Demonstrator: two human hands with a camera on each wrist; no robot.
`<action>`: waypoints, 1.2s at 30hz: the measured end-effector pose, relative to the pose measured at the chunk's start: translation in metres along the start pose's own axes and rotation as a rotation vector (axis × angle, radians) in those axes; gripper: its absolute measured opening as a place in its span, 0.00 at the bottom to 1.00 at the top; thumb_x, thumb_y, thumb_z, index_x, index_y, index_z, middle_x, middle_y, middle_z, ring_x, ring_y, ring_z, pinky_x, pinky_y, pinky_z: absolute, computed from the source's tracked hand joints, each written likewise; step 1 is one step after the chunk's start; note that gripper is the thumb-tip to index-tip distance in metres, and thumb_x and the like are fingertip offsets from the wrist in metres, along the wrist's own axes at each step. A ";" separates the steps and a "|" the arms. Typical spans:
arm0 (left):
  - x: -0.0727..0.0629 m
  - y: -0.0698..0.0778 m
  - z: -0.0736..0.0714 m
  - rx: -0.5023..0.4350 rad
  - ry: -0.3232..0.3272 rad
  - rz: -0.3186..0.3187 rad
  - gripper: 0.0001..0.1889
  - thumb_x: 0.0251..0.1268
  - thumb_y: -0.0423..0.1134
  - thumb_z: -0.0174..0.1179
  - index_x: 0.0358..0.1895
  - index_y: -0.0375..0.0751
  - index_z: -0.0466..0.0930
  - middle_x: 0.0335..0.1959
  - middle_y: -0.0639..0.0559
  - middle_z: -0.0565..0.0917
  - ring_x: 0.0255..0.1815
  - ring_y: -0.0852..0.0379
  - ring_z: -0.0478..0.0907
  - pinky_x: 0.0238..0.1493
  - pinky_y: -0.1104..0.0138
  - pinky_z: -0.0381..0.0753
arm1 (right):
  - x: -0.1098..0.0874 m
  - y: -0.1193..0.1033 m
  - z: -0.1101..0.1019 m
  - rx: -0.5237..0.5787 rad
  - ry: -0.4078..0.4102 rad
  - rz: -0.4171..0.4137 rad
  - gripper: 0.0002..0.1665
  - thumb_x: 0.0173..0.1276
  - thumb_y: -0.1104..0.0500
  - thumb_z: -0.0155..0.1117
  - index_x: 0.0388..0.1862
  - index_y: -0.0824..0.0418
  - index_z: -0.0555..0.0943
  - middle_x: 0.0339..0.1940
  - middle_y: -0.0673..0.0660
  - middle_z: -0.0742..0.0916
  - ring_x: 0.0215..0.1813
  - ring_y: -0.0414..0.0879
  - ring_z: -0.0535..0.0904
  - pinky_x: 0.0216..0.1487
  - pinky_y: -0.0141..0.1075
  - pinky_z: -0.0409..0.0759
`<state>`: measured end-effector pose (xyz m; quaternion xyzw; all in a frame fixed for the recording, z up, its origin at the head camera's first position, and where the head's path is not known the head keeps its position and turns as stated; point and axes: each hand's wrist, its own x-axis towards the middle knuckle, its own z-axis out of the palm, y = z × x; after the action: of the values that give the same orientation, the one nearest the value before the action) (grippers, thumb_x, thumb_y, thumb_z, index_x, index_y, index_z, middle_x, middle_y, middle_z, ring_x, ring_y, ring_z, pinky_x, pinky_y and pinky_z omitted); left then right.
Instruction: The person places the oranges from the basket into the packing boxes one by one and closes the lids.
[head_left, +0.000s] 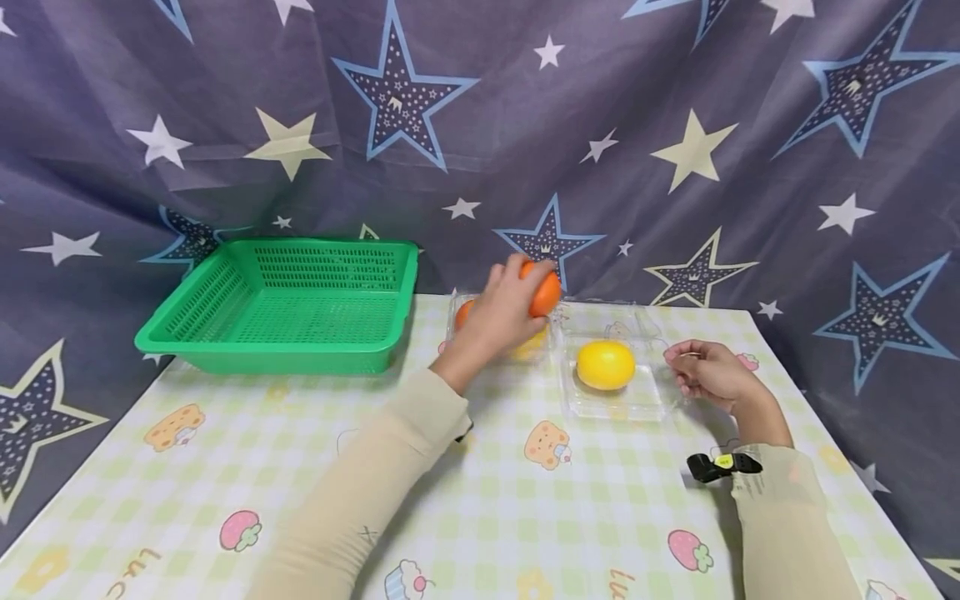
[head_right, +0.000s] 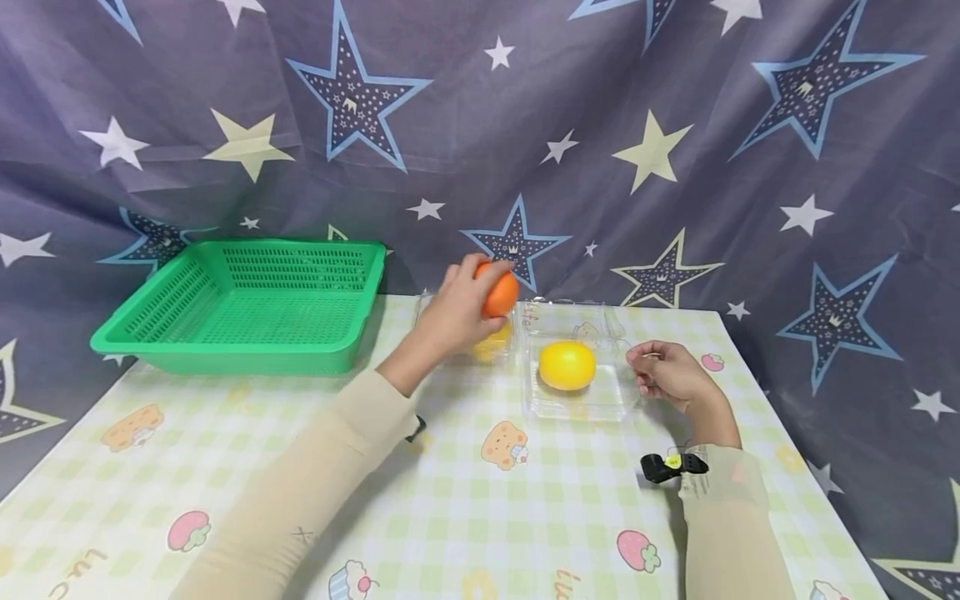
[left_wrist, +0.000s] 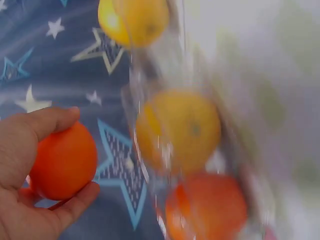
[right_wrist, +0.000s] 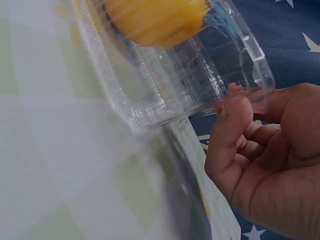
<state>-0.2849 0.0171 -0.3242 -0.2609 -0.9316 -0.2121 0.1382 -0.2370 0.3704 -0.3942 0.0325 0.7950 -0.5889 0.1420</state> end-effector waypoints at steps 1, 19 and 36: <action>0.001 0.007 0.005 0.000 -0.012 0.010 0.42 0.58 0.43 0.75 0.76 0.60 0.65 0.71 0.45 0.65 0.63 0.43 0.66 0.48 0.52 0.84 | 0.000 0.000 -0.001 0.000 0.001 0.003 0.16 0.82 0.60 0.51 0.58 0.72 0.68 0.31 0.54 0.79 0.27 0.40 0.74 0.29 0.32 0.79; 0.004 0.092 0.061 -0.128 -0.135 0.209 0.45 0.60 0.55 0.74 0.78 0.55 0.59 0.72 0.49 0.65 0.62 0.50 0.68 0.55 0.61 0.81 | -0.003 -0.003 -0.006 0.010 0.003 -0.010 0.14 0.82 0.60 0.52 0.56 0.71 0.68 0.30 0.52 0.79 0.27 0.38 0.75 0.29 0.32 0.79; 0.003 0.129 0.099 0.000 -0.287 0.252 0.42 0.65 0.57 0.68 0.80 0.59 0.60 0.74 0.52 0.65 0.61 0.52 0.67 0.63 0.65 0.72 | -0.001 0.000 -0.005 0.057 -0.042 -0.020 0.21 0.82 0.65 0.40 0.68 0.74 0.62 0.39 0.52 0.81 0.30 0.39 0.78 0.34 0.30 0.83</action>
<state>-0.2321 0.1645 -0.3679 -0.4032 -0.9016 -0.1539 0.0296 -0.2369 0.3756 -0.3928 0.0161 0.7750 -0.6133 0.1516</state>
